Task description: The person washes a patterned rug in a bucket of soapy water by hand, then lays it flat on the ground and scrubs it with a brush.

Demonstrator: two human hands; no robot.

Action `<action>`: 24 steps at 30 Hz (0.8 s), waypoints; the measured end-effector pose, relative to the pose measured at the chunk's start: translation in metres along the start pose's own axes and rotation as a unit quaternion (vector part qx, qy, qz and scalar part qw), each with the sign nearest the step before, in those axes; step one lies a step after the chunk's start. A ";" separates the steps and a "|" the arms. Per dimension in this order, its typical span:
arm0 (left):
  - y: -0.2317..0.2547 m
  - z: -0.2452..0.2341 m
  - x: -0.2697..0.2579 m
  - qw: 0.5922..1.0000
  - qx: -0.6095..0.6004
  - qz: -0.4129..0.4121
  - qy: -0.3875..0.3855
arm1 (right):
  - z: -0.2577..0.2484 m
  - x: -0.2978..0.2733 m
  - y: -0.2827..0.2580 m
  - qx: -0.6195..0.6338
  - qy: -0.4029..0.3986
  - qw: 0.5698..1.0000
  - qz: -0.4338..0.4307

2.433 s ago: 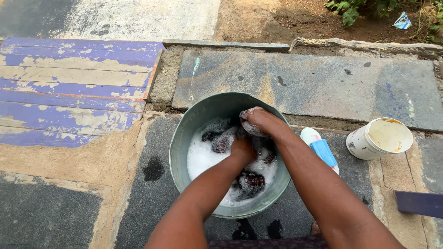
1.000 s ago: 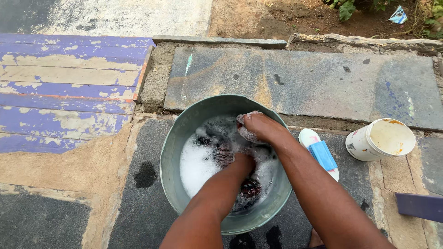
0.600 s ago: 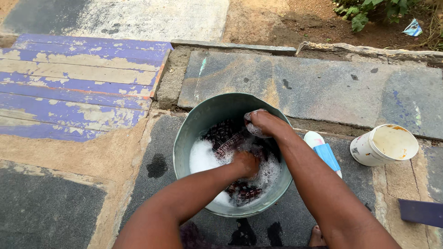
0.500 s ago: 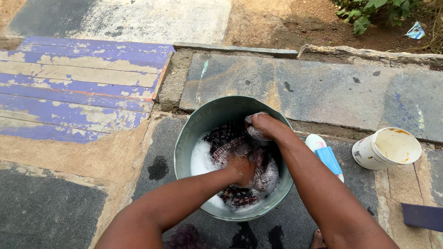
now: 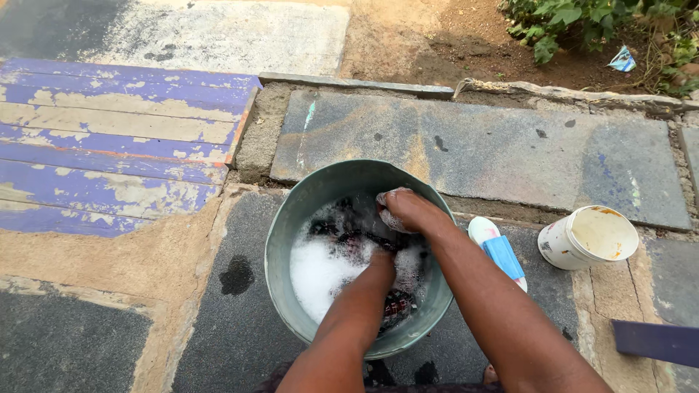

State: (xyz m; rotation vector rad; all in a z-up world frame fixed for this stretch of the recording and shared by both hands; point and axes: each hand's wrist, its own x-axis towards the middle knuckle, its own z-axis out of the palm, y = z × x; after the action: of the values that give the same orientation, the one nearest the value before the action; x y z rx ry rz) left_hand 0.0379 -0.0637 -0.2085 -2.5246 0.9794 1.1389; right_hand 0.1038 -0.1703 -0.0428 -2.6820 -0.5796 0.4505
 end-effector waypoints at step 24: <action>-0.096 -0.156 -0.304 0.952 -0.177 0.007 0.248 | -0.059 -0.034 -0.046 0.540 0.108 0.835 0.012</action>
State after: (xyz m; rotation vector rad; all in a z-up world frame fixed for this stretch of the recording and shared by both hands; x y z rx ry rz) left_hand 0.0453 0.0904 0.1110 -3.1977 0.9624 0.7412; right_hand 0.0813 -0.1620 0.0358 -1.6036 -0.1225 0.3208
